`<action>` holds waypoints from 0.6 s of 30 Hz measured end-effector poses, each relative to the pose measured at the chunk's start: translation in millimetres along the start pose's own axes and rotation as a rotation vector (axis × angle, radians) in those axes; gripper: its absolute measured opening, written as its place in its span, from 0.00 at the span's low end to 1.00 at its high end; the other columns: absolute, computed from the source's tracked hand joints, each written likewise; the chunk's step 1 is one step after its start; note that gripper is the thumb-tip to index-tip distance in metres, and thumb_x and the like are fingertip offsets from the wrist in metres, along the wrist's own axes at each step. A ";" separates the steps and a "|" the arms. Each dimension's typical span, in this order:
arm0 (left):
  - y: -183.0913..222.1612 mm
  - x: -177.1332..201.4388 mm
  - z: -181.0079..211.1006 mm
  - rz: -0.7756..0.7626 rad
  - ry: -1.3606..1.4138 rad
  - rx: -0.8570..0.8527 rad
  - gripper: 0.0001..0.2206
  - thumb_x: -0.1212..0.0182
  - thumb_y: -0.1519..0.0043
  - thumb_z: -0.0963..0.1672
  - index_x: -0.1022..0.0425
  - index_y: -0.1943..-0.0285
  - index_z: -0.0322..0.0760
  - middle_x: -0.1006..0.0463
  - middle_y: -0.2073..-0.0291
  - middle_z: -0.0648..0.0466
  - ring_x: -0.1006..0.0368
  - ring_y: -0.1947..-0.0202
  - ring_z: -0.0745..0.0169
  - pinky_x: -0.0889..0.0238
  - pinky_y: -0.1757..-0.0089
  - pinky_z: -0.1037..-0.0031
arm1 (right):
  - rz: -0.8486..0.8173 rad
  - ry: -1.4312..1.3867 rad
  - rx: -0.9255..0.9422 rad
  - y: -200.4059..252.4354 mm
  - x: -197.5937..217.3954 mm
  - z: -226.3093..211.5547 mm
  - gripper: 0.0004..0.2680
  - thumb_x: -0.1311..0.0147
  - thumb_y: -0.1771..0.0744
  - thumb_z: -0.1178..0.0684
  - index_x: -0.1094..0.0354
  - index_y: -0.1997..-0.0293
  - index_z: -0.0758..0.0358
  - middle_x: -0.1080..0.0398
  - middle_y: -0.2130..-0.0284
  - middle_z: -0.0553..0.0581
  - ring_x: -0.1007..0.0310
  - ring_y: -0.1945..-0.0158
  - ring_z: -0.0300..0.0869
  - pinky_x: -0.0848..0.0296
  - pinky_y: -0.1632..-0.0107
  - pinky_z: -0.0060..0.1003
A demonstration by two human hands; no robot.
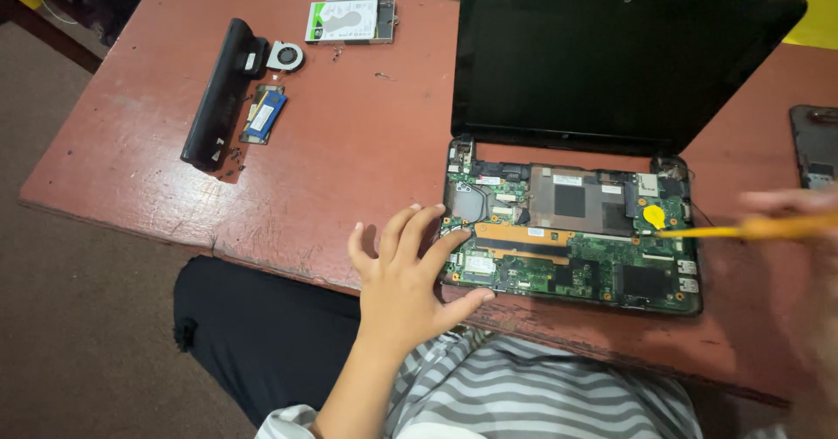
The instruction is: Repairing a laptop by manipulating internal cables and using a screwdriver
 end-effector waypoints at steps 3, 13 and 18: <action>0.8 -0.2 0.3 0.003 0.003 -0.001 0.27 0.44 0.46 0.65 0.24 0.46 0.60 0.29 0.38 0.59 0.36 0.35 0.55 0.53 0.44 0.35 | -0.141 0.239 0.189 9.0 -221.7 -68.8 0.19 0.57 0.26 0.59 0.48 0.26 0.41 0.35 0.47 0.58 0.23 0.45 0.61 0.18 0.28 0.60; -4.7 4.8 0.1 -0.002 0.057 0.003 0.26 0.48 0.43 0.65 0.23 0.48 0.56 0.27 0.41 0.57 0.33 0.37 0.55 0.56 0.42 0.39 | -0.588 0.444 0.418 -16.5 -277.1 -26.8 0.15 0.47 0.31 0.61 0.46 0.38 0.54 0.31 0.55 0.63 0.17 0.55 0.47 0.13 0.49 0.38; -9.7 5.0 0.3 -0.028 0.066 0.002 0.26 0.49 0.43 0.65 0.23 0.49 0.55 0.27 0.41 0.57 0.33 0.37 0.55 0.55 0.43 0.40 | -0.584 0.465 0.409 -12.9 -269.9 -24.4 0.17 0.43 0.32 0.60 0.44 0.37 0.52 0.28 0.55 0.62 0.15 0.56 0.46 0.11 0.49 0.36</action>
Point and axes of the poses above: each hand's wrist, its own y-axis away from the middle knuckle, its own x-axis out of the back of the hand, z = x × y, the point moved 1 cm from there along -y, towards the middle knuckle
